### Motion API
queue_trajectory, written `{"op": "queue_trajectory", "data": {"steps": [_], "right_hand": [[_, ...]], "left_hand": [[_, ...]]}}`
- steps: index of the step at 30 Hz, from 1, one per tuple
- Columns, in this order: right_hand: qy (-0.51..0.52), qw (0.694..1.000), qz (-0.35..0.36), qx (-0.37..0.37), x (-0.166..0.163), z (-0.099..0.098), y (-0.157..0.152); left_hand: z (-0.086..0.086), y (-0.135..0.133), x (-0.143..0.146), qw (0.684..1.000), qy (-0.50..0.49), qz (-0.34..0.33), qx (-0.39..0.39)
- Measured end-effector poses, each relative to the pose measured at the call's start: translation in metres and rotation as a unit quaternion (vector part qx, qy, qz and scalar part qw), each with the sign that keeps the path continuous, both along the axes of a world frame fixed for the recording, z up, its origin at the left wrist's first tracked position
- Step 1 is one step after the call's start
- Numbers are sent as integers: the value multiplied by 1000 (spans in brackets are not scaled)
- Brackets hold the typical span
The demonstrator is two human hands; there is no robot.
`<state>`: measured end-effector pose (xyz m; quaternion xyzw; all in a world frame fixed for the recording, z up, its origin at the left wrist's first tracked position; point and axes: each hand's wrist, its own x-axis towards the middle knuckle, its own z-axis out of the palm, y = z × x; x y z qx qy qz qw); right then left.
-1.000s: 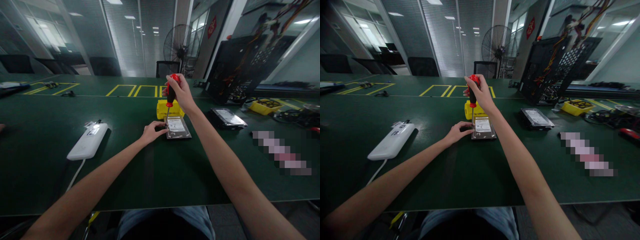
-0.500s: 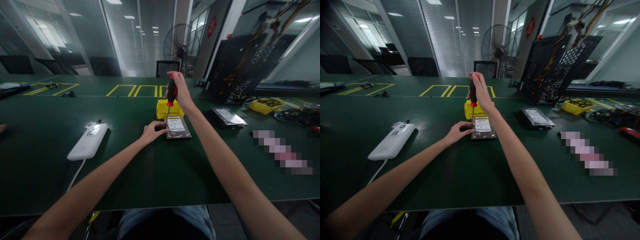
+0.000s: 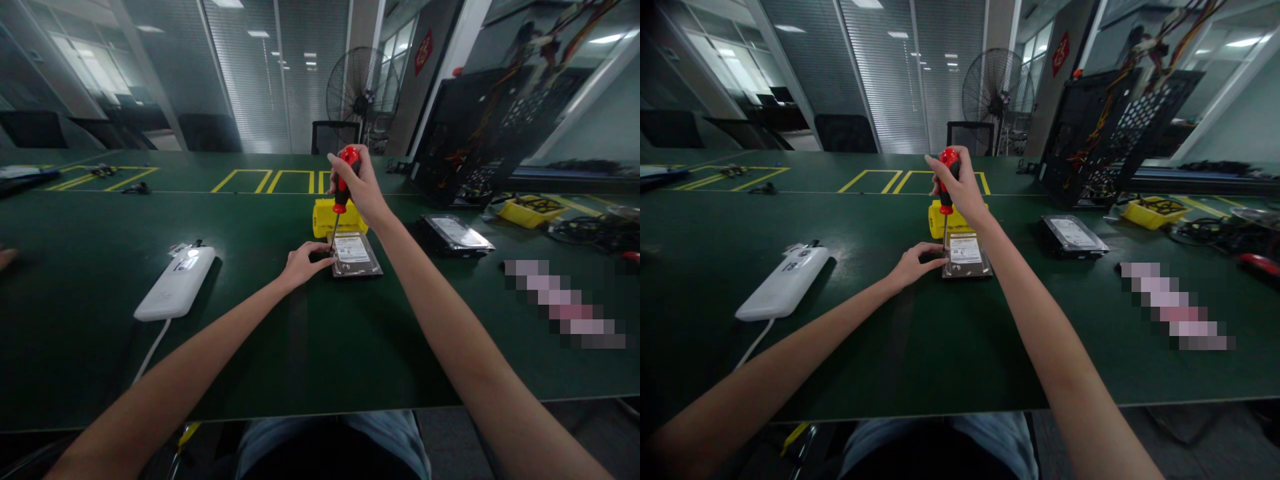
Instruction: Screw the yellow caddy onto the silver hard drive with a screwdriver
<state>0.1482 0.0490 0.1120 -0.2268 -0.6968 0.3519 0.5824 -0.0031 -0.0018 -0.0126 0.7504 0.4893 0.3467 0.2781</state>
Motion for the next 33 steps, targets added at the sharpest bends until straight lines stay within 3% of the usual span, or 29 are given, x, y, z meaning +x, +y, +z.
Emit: {"op": "queue_trajectory", "data": {"steps": [11,27,33], "right_hand": [[14,999,35,-3,2,-5,12],[33,999,10,-26,-2,2,-4],[36,998,32,-34,-1,4,-8]], "left_hand": [[4,-3,1,1000,0,6,-11],[0,1,1,1000,-2,2,0],[0,1,-1,1000,2,0,-7]]}}
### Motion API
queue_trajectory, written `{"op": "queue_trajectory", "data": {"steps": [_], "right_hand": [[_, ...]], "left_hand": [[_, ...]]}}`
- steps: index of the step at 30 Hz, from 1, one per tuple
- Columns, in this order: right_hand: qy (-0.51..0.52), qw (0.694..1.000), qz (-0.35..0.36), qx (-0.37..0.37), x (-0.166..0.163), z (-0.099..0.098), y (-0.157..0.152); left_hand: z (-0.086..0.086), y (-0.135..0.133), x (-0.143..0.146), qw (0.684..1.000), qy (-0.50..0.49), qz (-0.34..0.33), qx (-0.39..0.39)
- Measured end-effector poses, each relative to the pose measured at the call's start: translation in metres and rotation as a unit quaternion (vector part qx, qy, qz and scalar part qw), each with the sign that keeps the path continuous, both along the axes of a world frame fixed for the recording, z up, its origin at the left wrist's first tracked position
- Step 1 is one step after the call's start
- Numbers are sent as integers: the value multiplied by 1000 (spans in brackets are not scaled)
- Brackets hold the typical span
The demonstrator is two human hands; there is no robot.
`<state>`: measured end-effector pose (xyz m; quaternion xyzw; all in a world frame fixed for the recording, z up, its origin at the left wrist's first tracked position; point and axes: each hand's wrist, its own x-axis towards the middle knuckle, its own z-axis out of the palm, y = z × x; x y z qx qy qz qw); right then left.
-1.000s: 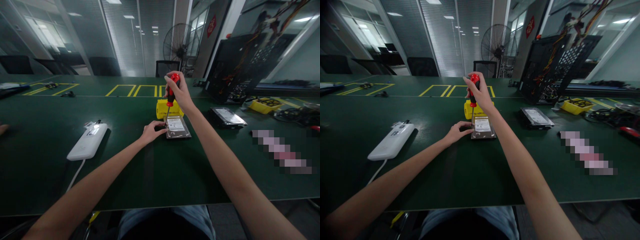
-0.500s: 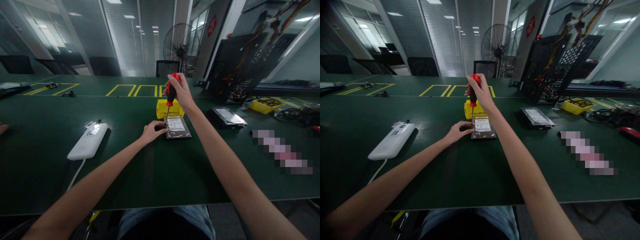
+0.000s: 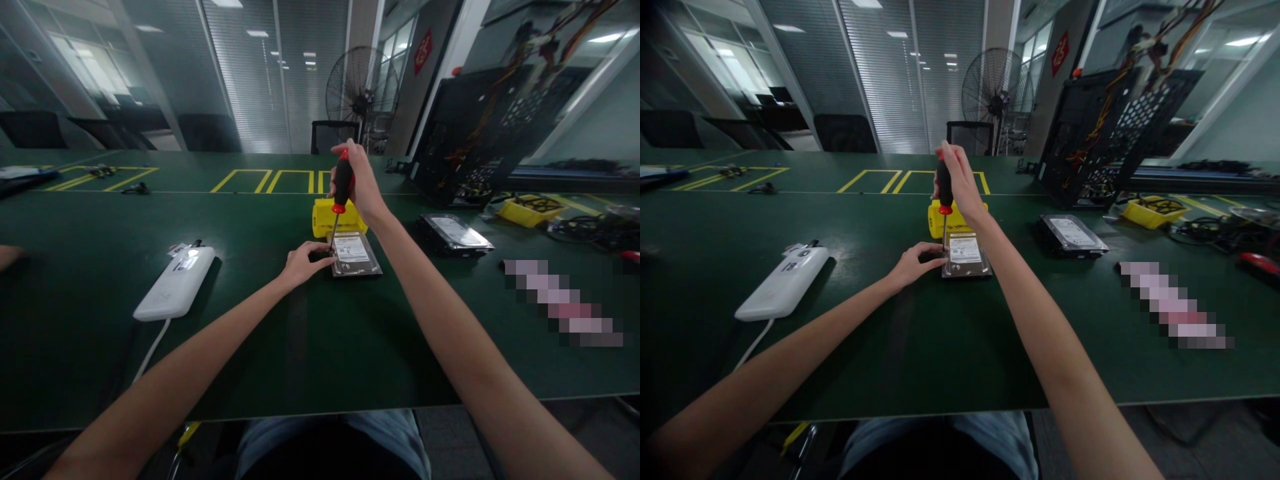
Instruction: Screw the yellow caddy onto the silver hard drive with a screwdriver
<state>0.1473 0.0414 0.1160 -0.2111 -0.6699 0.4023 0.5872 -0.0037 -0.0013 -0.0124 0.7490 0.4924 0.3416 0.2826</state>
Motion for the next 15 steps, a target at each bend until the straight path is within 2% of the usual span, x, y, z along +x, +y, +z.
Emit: {"op": "queue_trajectory", "data": {"steps": [5,11,15], "right_hand": [[22,999,32,2,0,0,1],[18,1000,-16,-8,0,0,4],[8,1000,-15,-7,-1,0,0]], "left_hand": [[0,-1,0,1000,0,1,-2],[3,-3,1,1000,4,4,-13],[4,-4,1,1000,4,5,-12]]}}
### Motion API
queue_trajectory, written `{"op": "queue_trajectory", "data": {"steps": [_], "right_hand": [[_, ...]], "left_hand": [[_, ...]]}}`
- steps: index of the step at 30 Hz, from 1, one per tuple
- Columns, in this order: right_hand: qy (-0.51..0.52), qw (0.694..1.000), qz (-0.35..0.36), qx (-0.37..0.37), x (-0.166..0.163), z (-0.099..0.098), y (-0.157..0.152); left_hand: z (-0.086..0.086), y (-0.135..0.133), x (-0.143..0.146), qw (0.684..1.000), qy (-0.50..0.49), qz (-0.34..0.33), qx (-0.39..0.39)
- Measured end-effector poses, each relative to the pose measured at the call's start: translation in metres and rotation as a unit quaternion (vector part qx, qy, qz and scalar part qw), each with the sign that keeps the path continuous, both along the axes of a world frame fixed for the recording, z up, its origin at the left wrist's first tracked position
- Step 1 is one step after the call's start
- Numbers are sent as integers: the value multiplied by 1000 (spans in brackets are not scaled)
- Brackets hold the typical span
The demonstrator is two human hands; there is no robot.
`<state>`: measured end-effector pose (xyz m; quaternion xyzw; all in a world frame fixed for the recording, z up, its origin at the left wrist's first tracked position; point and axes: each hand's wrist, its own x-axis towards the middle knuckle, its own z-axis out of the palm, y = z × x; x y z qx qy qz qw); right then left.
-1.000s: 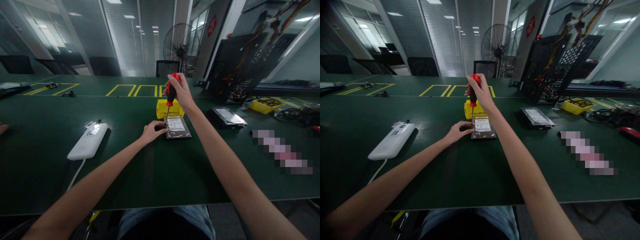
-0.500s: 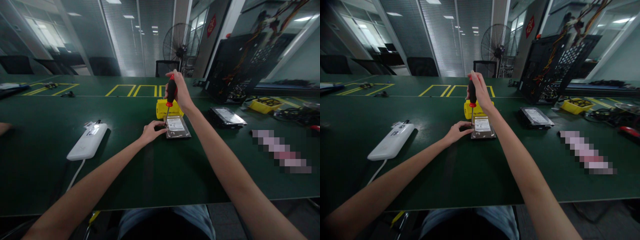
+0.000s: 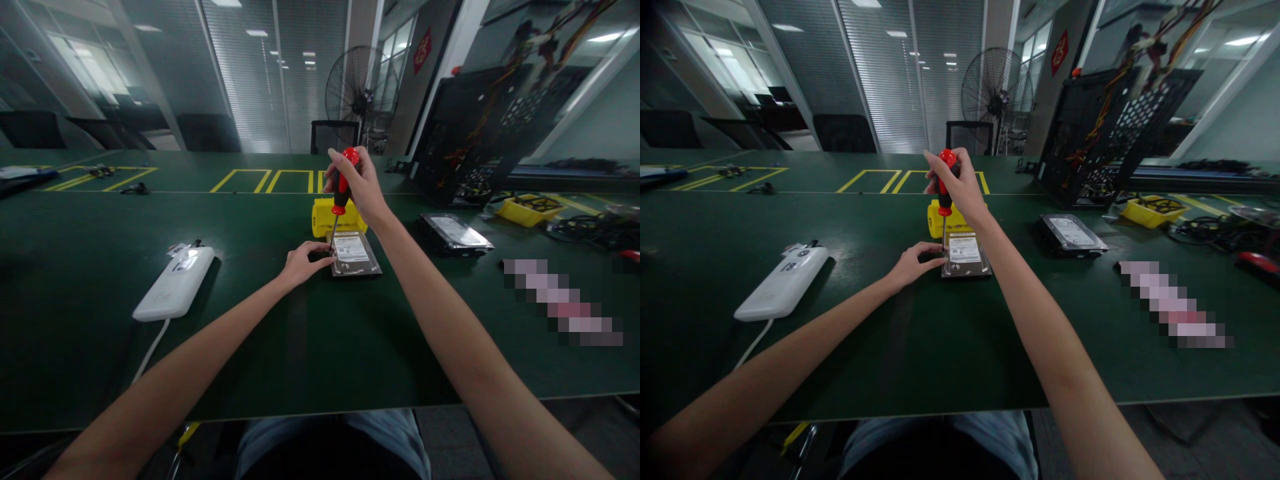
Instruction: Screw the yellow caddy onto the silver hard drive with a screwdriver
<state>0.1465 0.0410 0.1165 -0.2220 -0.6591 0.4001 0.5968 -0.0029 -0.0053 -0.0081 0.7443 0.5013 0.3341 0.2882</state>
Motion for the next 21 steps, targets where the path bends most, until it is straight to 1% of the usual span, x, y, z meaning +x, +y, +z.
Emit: {"op": "queue_trajectory", "data": {"steps": [8,16,21], "right_hand": [[-9,1000,-1,19,-1,1,-2],[-17,1000,18,9,2,3,-1],[2,999,50,20,7,5,1]], "left_hand": [[-4,3,0,1000,-7,-1,18],[2,-2,0,1000,9,-1,4],[2,-2,0,1000,4,-7,8]]}}
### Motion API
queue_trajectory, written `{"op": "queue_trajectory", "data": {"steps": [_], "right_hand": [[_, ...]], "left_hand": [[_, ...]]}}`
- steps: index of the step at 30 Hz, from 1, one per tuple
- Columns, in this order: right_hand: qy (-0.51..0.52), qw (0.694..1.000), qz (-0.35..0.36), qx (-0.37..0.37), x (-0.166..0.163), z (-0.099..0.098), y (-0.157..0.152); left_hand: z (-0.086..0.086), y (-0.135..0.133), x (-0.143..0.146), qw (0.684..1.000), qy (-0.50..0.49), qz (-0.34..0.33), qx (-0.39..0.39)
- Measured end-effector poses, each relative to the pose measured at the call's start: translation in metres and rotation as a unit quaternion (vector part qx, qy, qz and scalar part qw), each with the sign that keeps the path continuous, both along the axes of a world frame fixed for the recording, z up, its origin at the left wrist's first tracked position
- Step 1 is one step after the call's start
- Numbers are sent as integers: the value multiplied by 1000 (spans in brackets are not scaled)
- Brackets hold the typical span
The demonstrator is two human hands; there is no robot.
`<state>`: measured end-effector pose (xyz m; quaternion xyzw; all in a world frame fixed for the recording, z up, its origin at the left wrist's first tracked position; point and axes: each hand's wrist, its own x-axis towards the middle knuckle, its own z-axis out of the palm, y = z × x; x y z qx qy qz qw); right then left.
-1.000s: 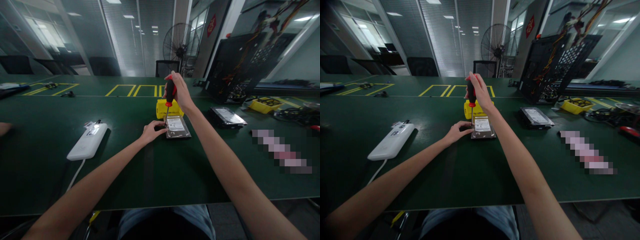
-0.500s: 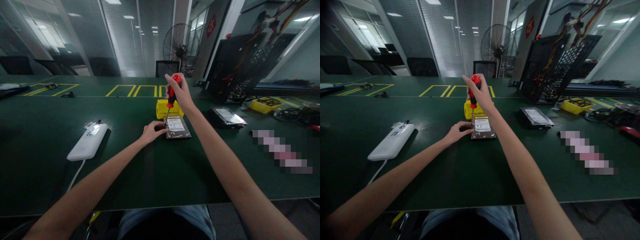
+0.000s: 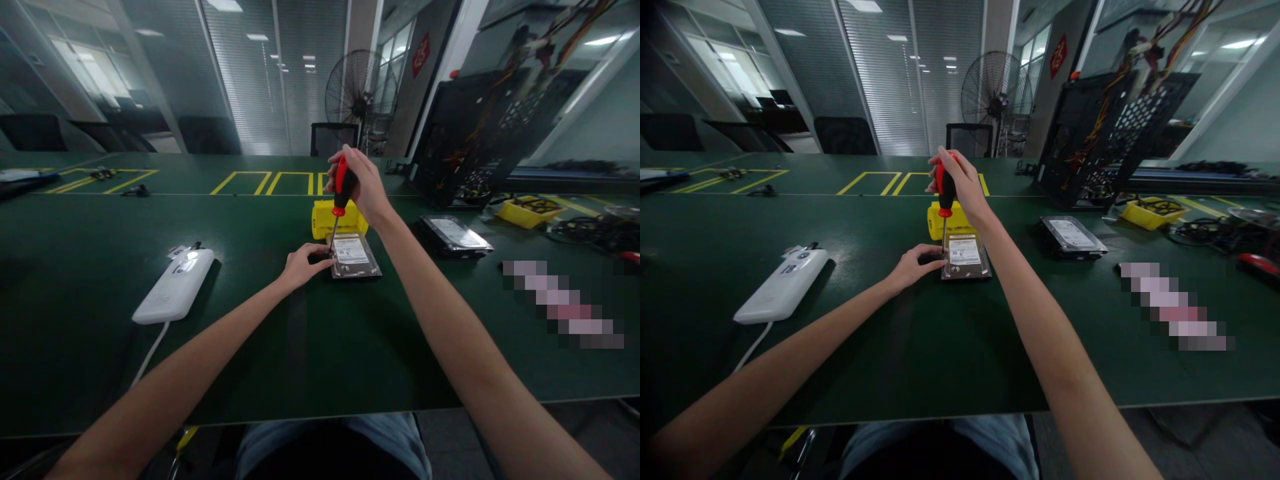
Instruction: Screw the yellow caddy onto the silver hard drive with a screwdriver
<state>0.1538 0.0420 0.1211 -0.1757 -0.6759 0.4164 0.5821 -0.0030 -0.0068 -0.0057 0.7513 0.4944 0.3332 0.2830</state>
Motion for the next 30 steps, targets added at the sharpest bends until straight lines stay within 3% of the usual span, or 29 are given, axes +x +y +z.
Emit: {"op": "queue_trajectory", "data": {"steps": [9,15,21,30], "right_hand": [[-22,999,-44,13,4,-1,1],[6,1000,-11,-1,1,-2,2],[-23,998,-50,9,2,-4,6],[-9,999,-36,9,-1,0,-4]], "left_hand": [[2,-1,0,1000,5,-1,-8],[-1,1,1,1000,4,4,5],[-4,3,0,1000,-2,5,7],[-2,1,0,1000,-5,-2,-1]]}}
